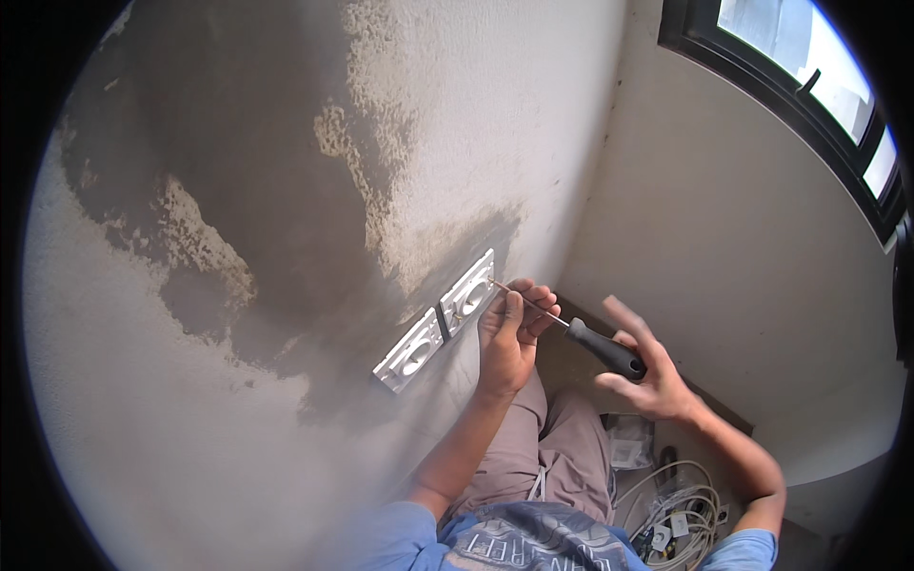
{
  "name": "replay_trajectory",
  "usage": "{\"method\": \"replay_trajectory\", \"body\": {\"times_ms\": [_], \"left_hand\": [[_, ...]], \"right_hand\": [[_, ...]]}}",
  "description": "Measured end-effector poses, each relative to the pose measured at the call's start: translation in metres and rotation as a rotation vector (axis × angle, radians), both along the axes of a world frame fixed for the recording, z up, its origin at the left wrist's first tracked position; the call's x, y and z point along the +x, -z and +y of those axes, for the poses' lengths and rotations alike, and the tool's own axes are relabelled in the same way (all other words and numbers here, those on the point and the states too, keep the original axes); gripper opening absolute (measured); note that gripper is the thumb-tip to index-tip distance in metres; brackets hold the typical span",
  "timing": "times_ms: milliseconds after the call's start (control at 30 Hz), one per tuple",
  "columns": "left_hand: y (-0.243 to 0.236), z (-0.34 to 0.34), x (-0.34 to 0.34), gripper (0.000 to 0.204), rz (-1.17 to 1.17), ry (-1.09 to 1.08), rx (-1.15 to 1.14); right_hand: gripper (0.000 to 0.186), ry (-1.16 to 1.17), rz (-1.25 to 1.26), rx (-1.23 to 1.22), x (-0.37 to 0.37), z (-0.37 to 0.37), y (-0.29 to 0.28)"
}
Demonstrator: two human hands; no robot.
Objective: The person installs electrical outlets into a wall by connecting wires, fitting the socket units into the wall boxes, and securing them with a screwdriver.
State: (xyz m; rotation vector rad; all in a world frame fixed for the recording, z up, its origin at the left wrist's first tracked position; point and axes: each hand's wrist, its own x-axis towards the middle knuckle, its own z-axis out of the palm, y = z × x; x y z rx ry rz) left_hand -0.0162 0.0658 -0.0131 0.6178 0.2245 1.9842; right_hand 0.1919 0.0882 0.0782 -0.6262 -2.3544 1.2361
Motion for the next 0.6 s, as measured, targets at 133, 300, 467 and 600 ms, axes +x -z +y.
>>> {"method": "replay_trajectory", "body": {"times_ms": [133,300,467,600], "left_hand": [[0.001,0.005,0.002,0.027,0.003,0.019,0.033],[-0.008,0.0,0.006,0.027,-0.085,0.107,0.051],[-0.009,-0.006,0.007,0.025,0.075,0.046,-0.1],[0.0,0.0,0.005,0.024,0.099,0.005,-0.056]], "right_hand": [[0.065,0.138,0.368,-1.276,0.0,-0.01,0.012],[0.06,-0.045,0.142,-0.181,0.001,0.012,-0.003],[0.069,-0.166,-0.206,0.867,0.004,0.02,-0.007],[0.075,0.054,0.299,-0.866,0.011,-0.009,0.015]]}}
